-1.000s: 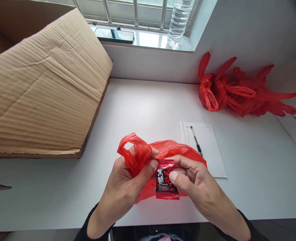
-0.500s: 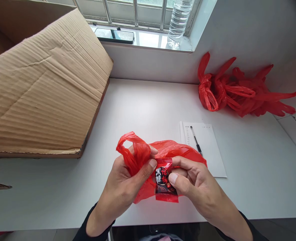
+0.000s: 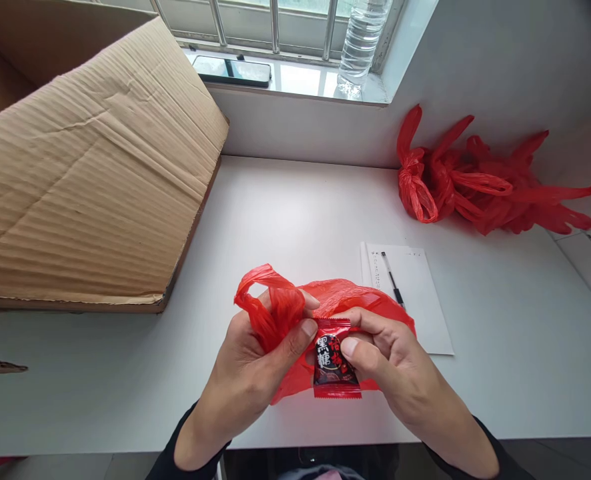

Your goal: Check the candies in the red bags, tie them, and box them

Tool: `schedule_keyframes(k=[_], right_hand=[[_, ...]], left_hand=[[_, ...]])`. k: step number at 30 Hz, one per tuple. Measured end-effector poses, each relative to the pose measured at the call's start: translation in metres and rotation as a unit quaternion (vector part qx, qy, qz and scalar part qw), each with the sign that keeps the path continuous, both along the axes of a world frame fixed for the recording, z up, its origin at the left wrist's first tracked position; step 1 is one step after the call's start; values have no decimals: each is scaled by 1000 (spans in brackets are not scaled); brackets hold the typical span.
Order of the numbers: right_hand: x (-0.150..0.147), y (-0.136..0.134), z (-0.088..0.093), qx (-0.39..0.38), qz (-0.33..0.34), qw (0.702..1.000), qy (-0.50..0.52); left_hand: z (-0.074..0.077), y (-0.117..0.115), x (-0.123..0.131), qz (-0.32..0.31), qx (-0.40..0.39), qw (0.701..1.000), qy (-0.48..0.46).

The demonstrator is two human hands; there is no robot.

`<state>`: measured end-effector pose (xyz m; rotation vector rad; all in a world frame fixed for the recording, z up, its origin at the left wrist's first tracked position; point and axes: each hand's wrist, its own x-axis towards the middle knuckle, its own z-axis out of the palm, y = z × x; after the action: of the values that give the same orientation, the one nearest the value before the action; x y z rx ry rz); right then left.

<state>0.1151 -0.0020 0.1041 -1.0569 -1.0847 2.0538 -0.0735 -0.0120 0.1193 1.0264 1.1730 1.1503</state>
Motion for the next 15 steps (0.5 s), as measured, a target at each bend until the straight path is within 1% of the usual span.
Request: schedule_keyframes(k=[3, 6, 8, 11, 15], right_hand=[[-1, 1, 1, -9, -2, 1000, 10], [-2, 3, 3, -41, -3, 998, 41], [-2, 4, 3, -61, 0, 997, 54], [-1, 5, 1, -84, 4, 995, 48], [-1, 6, 0, -101, 3, 994, 49]], left_hand=[[1, 0, 1, 2, -7, 1000, 2], [3, 1, 0, -1, -27, 1000, -10], [3, 2, 0, -15, -30, 999, -30], [3, 3, 0, -39, -25, 997, -56], [0, 4, 0, -46, -46, 995, -74]])
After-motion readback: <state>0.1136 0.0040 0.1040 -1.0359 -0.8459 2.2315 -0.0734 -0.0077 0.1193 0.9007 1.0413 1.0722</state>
